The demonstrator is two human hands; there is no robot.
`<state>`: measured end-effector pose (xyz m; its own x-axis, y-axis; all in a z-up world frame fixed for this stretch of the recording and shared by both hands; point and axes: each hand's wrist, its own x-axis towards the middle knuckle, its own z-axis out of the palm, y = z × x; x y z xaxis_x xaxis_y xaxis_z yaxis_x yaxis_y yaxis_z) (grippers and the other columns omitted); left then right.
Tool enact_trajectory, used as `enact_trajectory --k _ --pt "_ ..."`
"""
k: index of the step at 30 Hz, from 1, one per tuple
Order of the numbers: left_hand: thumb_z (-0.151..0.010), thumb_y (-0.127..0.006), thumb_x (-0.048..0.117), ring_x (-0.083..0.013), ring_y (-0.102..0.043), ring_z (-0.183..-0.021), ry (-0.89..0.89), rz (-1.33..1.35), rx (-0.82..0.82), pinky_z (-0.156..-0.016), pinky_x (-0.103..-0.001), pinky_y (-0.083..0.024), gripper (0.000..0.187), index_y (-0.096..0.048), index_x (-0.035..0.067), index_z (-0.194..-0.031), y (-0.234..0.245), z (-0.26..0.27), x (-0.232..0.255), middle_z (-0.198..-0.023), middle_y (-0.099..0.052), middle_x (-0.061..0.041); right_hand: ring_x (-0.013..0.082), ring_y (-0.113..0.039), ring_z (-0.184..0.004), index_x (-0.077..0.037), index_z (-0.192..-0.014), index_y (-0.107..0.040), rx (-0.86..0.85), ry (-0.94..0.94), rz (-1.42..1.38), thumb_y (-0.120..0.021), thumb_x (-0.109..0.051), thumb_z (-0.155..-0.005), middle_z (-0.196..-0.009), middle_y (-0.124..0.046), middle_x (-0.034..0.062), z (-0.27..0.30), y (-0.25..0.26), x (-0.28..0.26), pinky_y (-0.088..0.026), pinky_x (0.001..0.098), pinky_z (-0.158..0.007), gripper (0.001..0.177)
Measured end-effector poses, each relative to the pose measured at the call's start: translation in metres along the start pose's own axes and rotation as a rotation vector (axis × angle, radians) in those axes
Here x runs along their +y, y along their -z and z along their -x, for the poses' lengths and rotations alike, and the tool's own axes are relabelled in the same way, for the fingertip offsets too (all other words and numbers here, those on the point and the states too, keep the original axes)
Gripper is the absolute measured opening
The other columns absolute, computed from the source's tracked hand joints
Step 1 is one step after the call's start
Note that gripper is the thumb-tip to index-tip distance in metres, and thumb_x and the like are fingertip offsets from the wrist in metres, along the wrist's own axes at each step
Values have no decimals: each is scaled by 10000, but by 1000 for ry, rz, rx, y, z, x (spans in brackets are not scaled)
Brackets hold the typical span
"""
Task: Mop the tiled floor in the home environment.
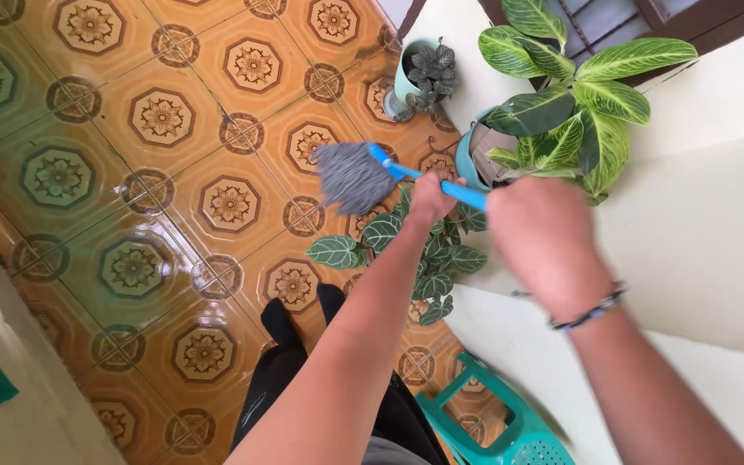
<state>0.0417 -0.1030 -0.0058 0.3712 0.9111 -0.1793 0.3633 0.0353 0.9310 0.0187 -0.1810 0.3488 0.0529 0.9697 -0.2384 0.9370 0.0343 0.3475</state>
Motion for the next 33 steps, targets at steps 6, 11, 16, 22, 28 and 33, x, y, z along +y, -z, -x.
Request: enact_trajectory --k 6,11,16,22,28,33 --pt "-924 -708 399 -401 -705 -893 -140 -7 -174 -828 -472 -560 337 -735 64 -905 -4 9 1 -914 -742 -205 356 -715 -699 -79 -743 -769 -175 8 -62 -698 -121 -803 -708 -698 172 12 -22 10 -576 470 -661 102" --pt "-860 -707 380 -392 -712 -916 -102 -213 -206 -823 -482 -573 278 -763 136 -982 18 14 41 -953 -747 -182 351 -718 -744 -195 -987 -812 -295 -91 -172 -785 -281 -810 -783 -739 158 6 32 65 -572 473 -765 199" --pt "-894 -708 383 -375 -724 -936 -31 -406 -171 -820 -487 -594 272 -767 127 -968 80 54 5 -987 -747 -166 272 -735 -694 -237 -1154 -819 -478 -47 -89 -781 -412 -869 -776 -787 106 -17 14 78 -590 363 -740 337" --pt "-833 -716 278 -366 -725 -909 324 -519 -44 -785 -492 -583 199 -745 166 -994 216 153 -112 -960 -744 -148 199 -735 -723 -160 -1173 -793 -586 330 -643 -802 -378 -820 -827 -828 80 -61 -35 -49 -578 346 -723 415" --pt "-798 -738 230 -368 -712 -924 503 -730 165 -804 -457 -587 164 -775 85 -867 251 245 -278 -961 -732 -209 217 -677 -713 -116 -1124 -733 -628 705 -800 -650 -342 -948 -804 -737 98 -52 -104 -165 -552 368 -727 298" --pt "-812 -704 223 -303 -713 -1003 522 -768 129 -1164 -454 -405 151 -774 112 -886 223 227 -209 -924 -764 -164 225 -639 -693 -149 -1141 -747 -696 521 -718 -638 -360 -947 -744 -706 105 -52 -119 -125 -539 383 -686 307"
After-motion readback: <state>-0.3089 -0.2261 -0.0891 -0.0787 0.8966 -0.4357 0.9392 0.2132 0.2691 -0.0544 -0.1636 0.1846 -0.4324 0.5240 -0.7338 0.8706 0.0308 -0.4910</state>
